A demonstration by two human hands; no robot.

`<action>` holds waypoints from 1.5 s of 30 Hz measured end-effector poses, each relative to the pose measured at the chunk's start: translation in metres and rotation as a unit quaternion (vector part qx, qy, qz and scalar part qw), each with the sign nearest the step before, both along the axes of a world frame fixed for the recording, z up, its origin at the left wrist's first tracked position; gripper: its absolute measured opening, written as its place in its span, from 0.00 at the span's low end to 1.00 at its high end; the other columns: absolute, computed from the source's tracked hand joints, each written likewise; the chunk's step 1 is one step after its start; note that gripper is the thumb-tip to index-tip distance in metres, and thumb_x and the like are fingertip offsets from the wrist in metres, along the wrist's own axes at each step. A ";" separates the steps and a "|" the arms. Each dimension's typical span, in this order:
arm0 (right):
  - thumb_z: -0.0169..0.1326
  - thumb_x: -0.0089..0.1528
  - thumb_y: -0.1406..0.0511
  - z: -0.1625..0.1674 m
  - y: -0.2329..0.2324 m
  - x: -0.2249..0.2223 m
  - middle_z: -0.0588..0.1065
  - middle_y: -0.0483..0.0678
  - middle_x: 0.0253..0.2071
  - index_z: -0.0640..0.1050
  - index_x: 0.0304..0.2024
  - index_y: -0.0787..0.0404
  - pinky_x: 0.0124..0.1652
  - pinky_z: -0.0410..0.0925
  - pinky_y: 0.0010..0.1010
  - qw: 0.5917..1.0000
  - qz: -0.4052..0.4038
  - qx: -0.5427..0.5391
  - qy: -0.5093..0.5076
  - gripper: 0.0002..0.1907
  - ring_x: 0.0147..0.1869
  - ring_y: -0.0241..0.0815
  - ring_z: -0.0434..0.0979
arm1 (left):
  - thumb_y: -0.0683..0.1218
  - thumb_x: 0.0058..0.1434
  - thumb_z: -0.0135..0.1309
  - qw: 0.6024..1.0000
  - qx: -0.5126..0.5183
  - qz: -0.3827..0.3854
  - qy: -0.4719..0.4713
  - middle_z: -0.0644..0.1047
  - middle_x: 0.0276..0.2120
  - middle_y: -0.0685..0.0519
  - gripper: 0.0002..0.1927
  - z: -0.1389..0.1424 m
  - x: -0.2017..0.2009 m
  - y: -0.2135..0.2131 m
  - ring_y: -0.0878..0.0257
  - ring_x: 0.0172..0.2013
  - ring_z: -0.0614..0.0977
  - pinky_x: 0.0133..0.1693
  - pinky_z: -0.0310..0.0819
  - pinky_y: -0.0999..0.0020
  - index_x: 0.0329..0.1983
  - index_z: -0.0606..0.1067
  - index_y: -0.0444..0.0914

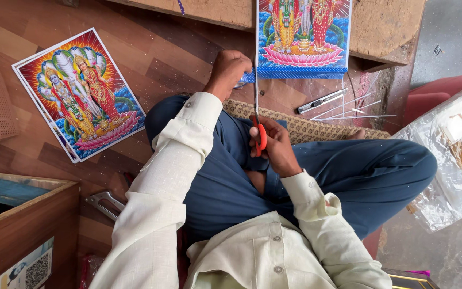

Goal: The person assembles religious pictures by wrapping printed images with plastic film, applying blue patterned tape to the edges, and attaching them to cardboard backings. The person uses scissors to trim the film and tape, and a utility knife to cut the cardboard. The finished items are placed on a wooden workbench.

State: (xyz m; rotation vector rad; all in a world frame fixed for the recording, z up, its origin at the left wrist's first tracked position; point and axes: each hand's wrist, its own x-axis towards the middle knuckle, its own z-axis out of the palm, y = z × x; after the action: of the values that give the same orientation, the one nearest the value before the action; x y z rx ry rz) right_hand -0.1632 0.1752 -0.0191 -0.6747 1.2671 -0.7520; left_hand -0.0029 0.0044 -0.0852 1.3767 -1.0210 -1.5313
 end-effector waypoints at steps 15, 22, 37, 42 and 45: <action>0.61 0.54 0.69 0.015 -0.005 -0.083 0.78 0.58 0.42 0.75 0.58 0.60 0.42 0.72 0.47 0.759 0.349 -0.278 0.475 0.28 0.43 0.61 0.80 | 0.45 0.64 0.61 0.800 -0.360 0.077 -0.474 0.74 0.58 0.39 0.25 0.011 0.058 -0.077 0.38 0.60 0.73 0.62 0.67 0.48 0.61 0.67 0.35; 0.69 0.58 0.64 0.009 -0.047 -0.100 0.79 0.56 0.52 0.81 0.51 0.64 0.44 0.73 0.42 0.802 0.012 -0.330 0.498 0.20 0.46 0.57 0.81 | 0.49 0.67 0.66 0.785 -0.407 0.085 -0.459 0.72 0.62 0.40 0.29 0.043 0.039 -0.063 0.42 0.64 0.70 0.66 0.60 0.44 0.67 0.69 0.37; 0.78 0.50 0.54 0.004 -0.122 -0.128 0.79 0.51 0.48 0.84 0.52 0.58 0.45 0.71 0.41 0.623 0.039 -0.468 0.626 0.31 0.46 0.52 0.80 | 0.61 0.47 0.74 0.768 -0.387 -0.189 -0.475 0.71 0.65 0.46 0.39 0.035 -0.030 -0.009 0.44 0.65 0.68 0.64 0.48 0.30 0.58 0.77 0.37; 0.75 0.52 0.56 0.003 -0.122 -0.129 0.79 0.50 0.51 0.82 0.55 0.56 0.48 0.71 0.39 0.767 0.034 -0.347 0.538 0.30 0.47 0.50 0.80 | 0.56 0.48 0.75 0.760 -0.371 -0.197 -0.496 0.72 0.64 0.51 0.36 0.041 -0.009 -0.004 0.46 0.64 0.70 0.65 0.52 0.34 0.58 0.78 0.40; 0.75 0.53 0.57 0.001 -0.122 -0.128 0.80 0.51 0.51 0.83 0.54 0.56 0.50 0.67 0.44 0.723 0.044 -0.380 0.575 0.28 0.50 0.53 0.79 | 0.51 0.50 0.74 0.771 -0.348 -0.219 -0.486 0.71 0.67 0.51 0.35 0.047 -0.001 -0.002 0.49 0.61 0.73 0.64 0.55 0.38 0.60 0.76 0.39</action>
State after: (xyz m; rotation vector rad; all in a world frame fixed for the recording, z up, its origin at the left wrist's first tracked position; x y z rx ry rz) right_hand -0.2916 0.0529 -0.0179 -2.0964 1.9974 -0.7656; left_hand -0.0038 0.0023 -0.0386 1.3747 -2.3870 -0.4304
